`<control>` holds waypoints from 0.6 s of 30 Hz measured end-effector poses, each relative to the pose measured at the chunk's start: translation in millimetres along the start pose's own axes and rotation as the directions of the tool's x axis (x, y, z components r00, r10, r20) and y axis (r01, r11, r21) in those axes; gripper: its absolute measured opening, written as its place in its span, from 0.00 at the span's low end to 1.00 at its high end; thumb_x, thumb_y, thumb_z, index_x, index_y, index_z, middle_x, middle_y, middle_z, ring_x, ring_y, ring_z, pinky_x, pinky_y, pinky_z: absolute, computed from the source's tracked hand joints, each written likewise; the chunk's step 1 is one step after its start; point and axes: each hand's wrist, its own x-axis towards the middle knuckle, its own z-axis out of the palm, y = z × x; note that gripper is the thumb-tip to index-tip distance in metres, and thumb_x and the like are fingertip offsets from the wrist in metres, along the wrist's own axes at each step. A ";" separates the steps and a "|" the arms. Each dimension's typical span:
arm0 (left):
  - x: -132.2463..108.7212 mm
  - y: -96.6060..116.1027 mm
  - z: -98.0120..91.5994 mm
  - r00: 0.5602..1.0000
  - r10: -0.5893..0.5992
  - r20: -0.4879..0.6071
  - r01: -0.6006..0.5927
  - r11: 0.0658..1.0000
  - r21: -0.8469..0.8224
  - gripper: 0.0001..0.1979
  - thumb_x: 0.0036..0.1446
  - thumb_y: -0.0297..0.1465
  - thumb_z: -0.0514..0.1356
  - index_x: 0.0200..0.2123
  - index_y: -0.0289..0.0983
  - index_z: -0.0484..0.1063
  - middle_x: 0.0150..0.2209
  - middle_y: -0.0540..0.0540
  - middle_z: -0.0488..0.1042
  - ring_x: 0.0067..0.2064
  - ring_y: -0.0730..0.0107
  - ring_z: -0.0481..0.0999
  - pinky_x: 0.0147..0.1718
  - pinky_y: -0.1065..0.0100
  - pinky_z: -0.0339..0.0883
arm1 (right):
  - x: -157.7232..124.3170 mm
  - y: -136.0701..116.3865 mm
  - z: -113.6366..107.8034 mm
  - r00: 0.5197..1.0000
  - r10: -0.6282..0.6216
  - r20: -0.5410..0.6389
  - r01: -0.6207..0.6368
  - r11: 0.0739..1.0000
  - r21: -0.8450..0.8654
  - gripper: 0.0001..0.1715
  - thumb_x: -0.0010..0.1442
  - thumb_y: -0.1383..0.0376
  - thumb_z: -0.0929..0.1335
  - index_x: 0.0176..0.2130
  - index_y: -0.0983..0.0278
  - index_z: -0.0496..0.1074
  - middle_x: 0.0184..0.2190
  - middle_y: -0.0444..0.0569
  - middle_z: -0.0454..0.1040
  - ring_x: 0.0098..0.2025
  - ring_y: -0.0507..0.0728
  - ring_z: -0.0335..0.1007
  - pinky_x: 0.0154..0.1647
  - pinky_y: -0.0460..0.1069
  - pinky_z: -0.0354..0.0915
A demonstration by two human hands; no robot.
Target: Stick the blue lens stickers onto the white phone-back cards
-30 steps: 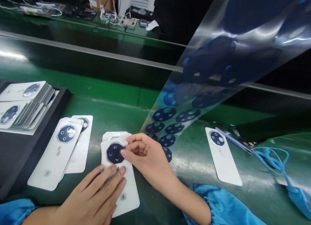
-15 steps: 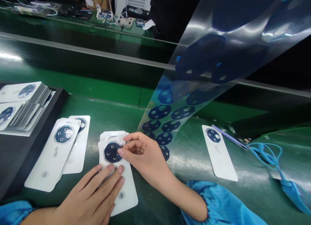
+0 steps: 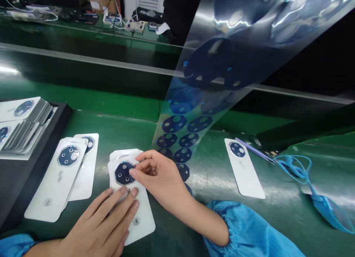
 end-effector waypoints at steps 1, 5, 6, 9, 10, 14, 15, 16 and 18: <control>0.0 -0.3 0.5 1.000 0.001 0.002 -0.001 1.000 0.002 0.19 0.66 0.30 0.55 0.56 0.31 0.74 0.61 0.39 0.72 0.62 0.49 0.68 0.67 0.50 0.51 | -0.2 0.9 0.1 1.000 -0.005 -0.002 0.005 1.000 -0.014 0.14 0.56 0.59 0.75 0.40 0.60 0.73 0.29 0.44 0.80 0.30 0.54 0.77 0.32 0.49 0.71; 0.1 -1.3 1.6 1.000 0.009 -0.004 -0.009 1.000 0.006 0.19 0.66 0.30 0.55 0.56 0.31 0.74 0.61 0.40 0.72 0.62 0.49 0.68 0.67 0.50 0.49 | -1.4 3.2 1.6 0.998 -0.052 -0.019 0.050 0.994 -0.099 0.12 0.58 0.60 0.74 0.41 0.59 0.72 0.31 0.44 0.81 0.33 0.55 0.78 0.35 0.51 0.73; 0.0 -1.3 1.3 1.000 0.010 -0.002 -0.010 1.000 0.005 0.19 0.66 0.30 0.55 0.56 0.31 0.74 0.61 0.40 0.72 0.62 0.49 0.68 0.67 0.50 0.49 | -1.8 3.4 2.3 0.996 -0.078 -0.030 0.074 0.989 -0.131 0.11 0.58 0.60 0.74 0.41 0.59 0.72 0.31 0.44 0.81 0.33 0.55 0.79 0.36 0.51 0.73; -0.9 -0.3 0.0 1.000 -0.003 0.015 0.003 1.000 -0.004 0.19 0.66 0.31 0.55 0.56 0.32 0.74 0.61 0.40 0.72 0.62 0.49 0.67 0.67 0.50 0.50 | -3.7 4.9 4.6 0.969 -0.238 -0.062 0.209 0.929 -0.305 0.08 0.59 0.64 0.72 0.40 0.58 0.73 0.30 0.42 0.80 0.32 0.55 0.79 0.35 0.50 0.74; -1.5 0.1 -0.1 1.000 -0.005 0.014 0.005 1.000 -0.010 0.19 0.66 0.31 0.55 0.56 0.32 0.74 0.60 0.41 0.73 0.62 0.49 0.67 0.67 0.50 0.50 | -4.5 6.1 5.2 0.946 -0.321 -0.056 0.276 0.881 -0.384 0.06 0.60 0.65 0.72 0.40 0.58 0.73 0.30 0.42 0.80 0.32 0.54 0.78 0.35 0.49 0.74; -3.2 0.8 1.0 1.000 -0.014 0.006 0.014 1.000 -0.027 0.19 0.66 0.30 0.55 0.57 0.32 0.74 0.58 0.41 0.75 0.62 0.49 0.68 0.67 0.50 0.50 | -6.6 13.8 6.1 0.793 -0.605 0.079 0.527 0.614 -0.587 0.07 0.65 0.70 0.69 0.43 0.60 0.74 0.31 0.44 0.77 0.34 0.54 0.76 0.38 0.49 0.74; -3.2 0.8 1.1 1.000 -0.016 0.011 0.016 1.000 -0.027 0.19 0.66 0.30 0.55 0.57 0.31 0.74 0.58 0.41 0.74 0.62 0.49 0.67 0.67 0.50 0.49 | -6.9 15.2 6.2 0.769 -0.631 0.100 0.552 0.578 -0.601 0.07 0.66 0.69 0.68 0.45 0.61 0.74 0.32 0.45 0.77 0.34 0.54 0.76 0.39 0.50 0.74; -3.0 0.8 0.8 1.000 -0.013 0.016 0.014 1.000 -0.026 0.20 0.66 0.30 0.55 0.58 0.31 0.73 0.58 0.41 0.74 0.62 0.49 0.67 0.67 0.50 0.49 | -7.0 16.0 6.3 0.759 -0.642 0.109 0.562 0.562 -0.607 0.07 0.66 0.69 0.69 0.46 0.62 0.74 0.32 0.46 0.76 0.35 0.55 0.76 0.39 0.50 0.73; -2.2 1.0 -0.2 0.999 -0.007 0.037 0.008 1.000 -0.025 0.21 0.66 0.31 0.55 0.58 0.31 0.73 0.59 0.41 0.74 0.62 0.48 0.67 0.67 0.49 0.49 | -6.9 15.5 6.5 0.769 -0.632 0.096 0.549 0.576 -0.606 0.07 0.67 0.67 0.69 0.46 0.62 0.74 0.32 0.46 0.76 0.35 0.55 0.76 0.38 0.50 0.73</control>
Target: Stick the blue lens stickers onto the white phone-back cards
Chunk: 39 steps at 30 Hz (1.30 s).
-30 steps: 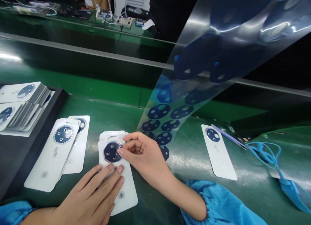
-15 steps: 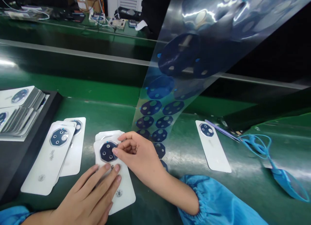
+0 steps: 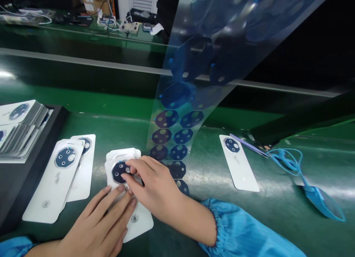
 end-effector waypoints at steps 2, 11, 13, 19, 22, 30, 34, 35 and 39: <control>0.6 0.3 -1.3 1.000 0.002 0.012 -0.002 1.000 0.006 0.21 0.66 0.32 0.55 0.59 0.31 0.73 0.60 0.40 0.73 0.63 0.48 0.67 0.67 0.49 0.49 | 2.1 -1.3 -1.1 0.999 0.040 0.011 -0.040 0.999 0.020 0.06 0.67 0.67 0.69 0.45 0.61 0.75 0.33 0.46 0.76 0.34 0.54 0.75 0.37 0.50 0.73; -0.9 -1.1 -1.3 0.999 0.020 0.032 -0.020 1.000 0.008 0.21 0.66 0.32 0.54 0.59 0.31 0.72 0.61 0.39 0.71 0.65 0.47 0.65 0.68 0.48 0.47 | 1.6 0.4 -8.2 0.931 -0.359 0.061 0.351 0.843 -0.407 0.06 0.67 0.72 0.67 0.43 0.65 0.75 0.34 0.51 0.80 0.36 0.59 0.74 0.39 0.56 0.71; -0.5 -1.2 -0.8 1.000 0.016 0.026 -0.016 1.000 -0.001 0.21 0.66 0.32 0.54 0.59 0.31 0.72 0.61 0.39 0.72 0.65 0.47 0.65 0.68 0.48 0.47 | 1.7 0.8 -11.1 0.921 -0.383 0.074 0.365 0.775 -0.516 0.04 0.67 0.68 0.69 0.41 0.64 0.76 0.34 0.52 0.80 0.37 0.61 0.73 0.38 0.57 0.71; 1.3 -1.8 -1.9 1.000 0.008 -0.013 -0.008 1.000 -0.014 0.20 0.66 0.30 0.54 0.57 0.30 0.73 0.61 0.38 0.72 0.64 0.48 0.66 0.68 0.48 0.48 | 8.1 10.2 -9.4 0.969 -0.242 -0.042 0.190 0.850 -0.492 0.18 0.67 0.54 0.68 0.42 0.68 0.75 0.34 0.56 0.75 0.41 0.64 0.68 0.42 0.60 0.67; 1.5 -2.1 -3.0 1.000 0.004 -0.010 -0.005 1.000 -0.024 0.19 0.66 0.30 0.54 0.57 0.30 0.73 0.62 0.38 0.71 0.64 0.48 0.66 0.68 0.49 0.47 | 10.8 15.5 -3.4 0.987 -0.149 -0.059 0.111 0.902 -0.417 0.14 0.69 0.57 0.66 0.40 0.66 0.73 0.39 0.56 0.74 0.43 0.64 0.66 0.44 0.59 0.63; -1.4 -1.0 -1.9 1.000 0.004 0.011 -0.004 0.998 -0.056 0.20 0.67 0.31 0.55 0.58 0.30 0.72 0.63 0.39 0.70 0.64 0.48 0.66 0.70 0.50 0.44 | 12.8 20.3 -2.2 0.993 -0.097 -0.067 0.069 0.940 -0.334 0.12 0.71 0.65 0.62 0.37 0.63 0.72 0.37 0.50 0.74 0.43 0.60 0.63 0.46 0.57 0.57; -1.8 -2.7 -0.5 1.000 0.021 0.006 -0.020 0.998 -0.058 0.22 0.66 0.32 0.57 0.59 0.29 0.72 0.64 0.37 0.69 0.65 0.45 0.65 0.69 0.49 0.44 | 11.5 19.7 -5.6 0.997 -0.061 -0.046 0.052 0.982 -0.180 0.05 0.67 0.67 0.65 0.39 0.63 0.71 0.39 0.49 0.74 0.45 0.59 0.65 0.49 0.57 0.56; -1.4 -3.1 -0.4 1.000 0.023 0.002 -0.023 0.998 -0.056 0.22 0.65 0.32 0.57 0.60 0.29 0.71 0.64 0.36 0.69 0.65 0.44 0.65 0.69 0.49 0.44 | 11.2 19.4 -6.0 0.997 -0.057 -0.051 0.048 0.986 -0.160 0.03 0.65 0.66 0.66 0.39 0.63 0.70 0.39 0.49 0.73 0.46 0.60 0.65 0.49 0.57 0.56; 0.1 -3.5 -1.0 1.000 0.020 -0.006 -0.020 0.998 -0.063 0.22 0.65 0.31 0.57 0.59 0.28 0.71 0.63 0.36 0.70 0.64 0.44 0.66 0.68 0.48 0.46 | 11.2 18.6 -7.0 0.998 -0.043 -0.053 0.036 0.992 -0.123 0.03 0.61 0.67 0.67 0.38 0.63 0.69 0.38 0.49 0.72 0.45 0.60 0.64 0.48 0.57 0.56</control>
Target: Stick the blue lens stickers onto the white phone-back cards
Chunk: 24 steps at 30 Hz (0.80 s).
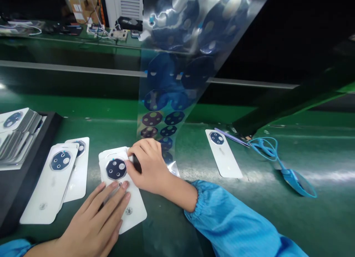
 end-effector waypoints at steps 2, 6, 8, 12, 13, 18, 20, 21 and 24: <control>0.0 0.4 -0.7 1.000 -0.005 0.010 0.005 1.000 -0.001 0.22 0.66 0.31 0.57 0.59 0.28 0.72 0.63 0.36 0.70 0.64 0.44 0.66 0.68 0.49 0.45 | 0.2 0.2 -0.5 1.000 0.002 0.011 -0.002 1.000 0.015 0.04 0.60 0.67 0.67 0.39 0.63 0.69 0.39 0.49 0.72 0.46 0.60 0.64 0.48 0.58 0.56; -0.5 1.0 -2.2 1.000 0.000 -0.001 0.000 1.000 0.016 0.22 0.65 0.31 0.57 0.60 0.29 0.71 0.63 0.37 0.70 0.65 0.44 0.65 0.69 0.48 0.45 | 0.6 0.2 -1.2 1.000 0.006 0.015 -0.007 1.000 0.023 0.06 0.58 0.67 0.67 0.39 0.62 0.68 0.38 0.49 0.71 0.46 0.61 0.63 0.48 0.58 0.55; -0.4 1.0 -2.6 1.000 0.000 0.005 0.000 1.000 0.022 0.22 0.65 0.31 0.57 0.60 0.29 0.71 0.63 0.38 0.69 0.65 0.44 0.65 0.69 0.48 0.44 | 1.0 -0.1 -1.0 1.000 0.014 0.016 -0.014 1.000 0.026 0.06 0.57 0.68 0.67 0.38 0.62 0.68 0.38 0.49 0.71 0.45 0.61 0.63 0.47 0.58 0.55; 0.2 0.4 -2.4 1.000 0.003 0.026 -0.004 1.000 0.020 0.22 0.66 0.32 0.57 0.60 0.29 0.71 0.64 0.37 0.69 0.64 0.45 0.66 0.69 0.48 0.44 | 2.4 -0.6 -0.2 0.999 0.042 0.028 -0.043 0.998 0.041 0.07 0.55 0.68 0.67 0.37 0.62 0.67 0.37 0.48 0.70 0.45 0.61 0.63 0.47 0.58 0.56; 0.3 0.2 -2.2 1.000 0.005 0.026 -0.006 1.000 0.021 0.22 0.65 0.32 0.57 0.60 0.29 0.71 0.64 0.37 0.69 0.64 0.44 0.66 0.69 0.48 0.44 | 2.7 -0.5 -0.1 0.998 0.054 0.035 -0.056 0.997 0.052 0.07 0.54 0.69 0.68 0.36 0.62 0.67 0.37 0.48 0.70 0.45 0.60 0.63 0.47 0.57 0.56; -0.2 0.0 -2.6 1.000 0.020 0.021 -0.021 0.999 0.027 0.22 0.65 0.32 0.58 0.59 0.28 0.71 0.64 0.36 0.69 0.64 0.43 0.66 0.68 0.47 0.45 | 5.0 0.2 -1.0 0.994 0.093 0.059 -0.099 0.990 0.105 0.08 0.52 0.71 0.68 0.34 0.61 0.66 0.35 0.46 0.70 0.42 0.59 0.63 0.46 0.56 0.57; -0.6 0.2 -2.6 0.999 0.022 0.027 -0.023 0.999 0.031 0.23 0.65 0.33 0.58 0.60 0.28 0.71 0.64 0.35 0.68 0.64 0.43 0.65 0.68 0.47 0.45 | 5.7 0.6 -1.1 0.995 0.085 0.057 -0.090 0.991 0.101 0.09 0.51 0.71 0.68 0.34 0.62 0.66 0.33 0.45 0.70 0.41 0.59 0.63 0.45 0.56 0.57; -0.7 0.3 -2.4 0.999 0.022 0.030 -0.023 0.999 0.035 0.23 0.65 0.33 0.57 0.60 0.28 0.71 0.64 0.35 0.68 0.64 0.43 0.65 0.68 0.47 0.45 | 5.8 1.1 -0.9 0.996 0.078 0.051 -0.083 0.992 0.093 0.09 0.50 0.71 0.69 0.34 0.62 0.66 0.33 0.45 0.70 0.40 0.59 0.64 0.44 0.56 0.57; -1.1 0.5 -0.8 0.999 0.024 0.040 -0.026 0.998 0.050 0.23 0.66 0.33 0.57 0.60 0.28 0.70 0.65 0.35 0.67 0.65 0.43 0.64 0.68 0.47 0.45 | 4.8 3.4 0.9 0.999 0.046 0.025 -0.048 0.997 0.062 0.09 0.50 0.71 0.70 0.33 0.62 0.66 0.31 0.45 0.70 0.38 0.58 0.65 0.43 0.56 0.58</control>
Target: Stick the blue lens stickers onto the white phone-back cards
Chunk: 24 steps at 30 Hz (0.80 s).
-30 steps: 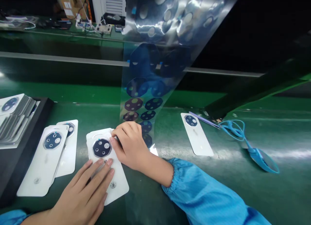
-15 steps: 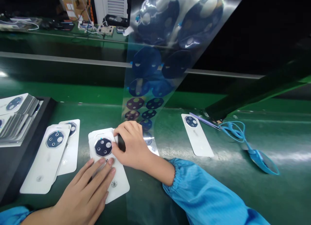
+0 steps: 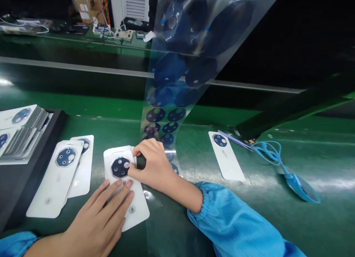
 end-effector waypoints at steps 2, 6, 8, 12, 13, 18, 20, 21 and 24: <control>-0.3 0.2 0.8 1.000 -0.003 0.002 0.003 1.000 0.006 0.23 0.66 0.33 0.57 0.60 0.28 0.70 0.65 0.35 0.67 0.65 0.43 0.64 0.68 0.47 0.45 | -1.4 2.1 1.9 0.999 -0.029 -0.015 0.029 1.000 -0.005 0.07 0.53 0.70 0.70 0.32 0.62 0.67 0.31 0.45 0.71 0.38 0.58 0.65 0.42 0.56 0.58; -0.6 0.8 0.0 1.000 -0.002 -0.009 0.002 1.000 0.004 0.23 0.65 0.32 0.56 0.60 0.28 0.70 0.64 0.34 0.68 0.64 0.42 0.65 0.67 0.46 0.46 | -4.4 4.1 4.1 0.997 -0.068 -0.045 0.069 0.997 0.020 0.11 0.65 0.68 0.67 0.30 0.62 0.67 0.28 0.45 0.71 0.35 0.56 0.65 0.41 0.55 0.61; -0.5 1.1 -0.6 1.000 0.001 -0.012 -0.001 1.000 0.005 0.23 0.65 0.32 0.57 0.60 0.27 0.70 0.64 0.34 0.67 0.64 0.42 0.65 0.67 0.46 0.47 | -5.5 3.4 3.1 0.996 -0.060 -0.063 0.062 0.998 0.033 0.11 0.70 0.67 0.64 0.34 0.63 0.71 0.29 0.46 0.72 0.35 0.56 0.66 0.41 0.54 0.63; -0.6 1.5 0.0 1.000 -0.007 -0.030 0.007 1.000 0.008 0.23 0.65 0.31 0.57 0.61 0.28 0.69 0.65 0.35 0.67 0.65 0.42 0.64 0.67 0.46 0.47 | -6.8 3.3 -1.0 0.993 -0.121 -0.003 0.121 0.993 -0.009 0.18 0.70 0.63 0.66 0.58 0.63 0.71 0.45 0.54 0.72 0.48 0.61 0.66 0.52 0.59 0.67; -0.6 1.6 0.1 0.999 -0.008 -0.035 0.009 1.000 0.013 0.23 0.65 0.31 0.57 0.61 0.28 0.69 0.65 0.35 0.67 0.65 0.42 0.64 0.67 0.46 0.47 | -7.2 4.3 -1.6 0.988 -0.152 0.029 0.153 0.988 -0.032 0.23 0.68 0.61 0.69 0.60 0.62 0.69 0.48 0.56 0.70 0.51 0.62 0.65 0.54 0.60 0.67; -0.4 3.1 -5.3 1.000 0.003 0.008 -0.003 0.998 0.061 0.26 0.65 0.33 0.56 0.63 0.27 0.66 0.66 0.32 0.65 0.66 0.39 0.62 0.65 0.43 0.51 | -10.3 10.3 0.4 0.974 -0.205 0.095 0.213 0.973 -0.093 0.24 0.65 0.57 0.72 0.58 0.61 0.71 0.52 0.58 0.69 0.55 0.65 0.63 0.56 0.65 0.69; -1.4 4.4 -10.3 1.000 0.003 -0.008 -0.003 0.998 0.061 0.28 0.65 0.35 0.57 0.64 0.28 0.64 0.66 0.29 0.63 0.67 0.34 0.60 0.63 0.38 0.54 | -10.4 8.5 -2.3 0.982 -0.172 0.071 0.177 0.982 -0.060 0.23 0.63 0.56 0.73 0.55 0.62 0.71 0.52 0.58 0.70 0.56 0.66 0.64 0.57 0.66 0.67; -2.3 5.1 -12.9 0.999 0.013 -0.050 -0.010 0.998 0.058 0.28 0.64 0.36 0.58 0.64 0.29 0.65 0.65 0.28 0.63 0.67 0.31 0.59 0.62 0.36 0.55 | -9.2 5.9 -6.3 0.990 -0.130 0.047 0.131 0.991 -0.019 0.23 0.62 0.56 0.74 0.53 0.62 0.71 0.51 0.57 0.71 0.56 0.66 0.66 0.57 0.66 0.68; -5.6 6.4 -19.4 0.965 0.134 -0.226 -0.127 0.991 0.044 0.22 0.63 0.37 0.60 0.58 0.34 0.71 0.60 0.33 0.70 0.63 0.42 0.66 0.63 0.42 0.57 | 4.8 -10.1 -28.2 0.987 0.157 -0.028 -0.145 0.955 0.260 0.20 0.61 0.54 0.74 0.47 0.59 0.67 0.42 0.51 0.77 0.43 0.62 0.76 0.45 0.60 0.75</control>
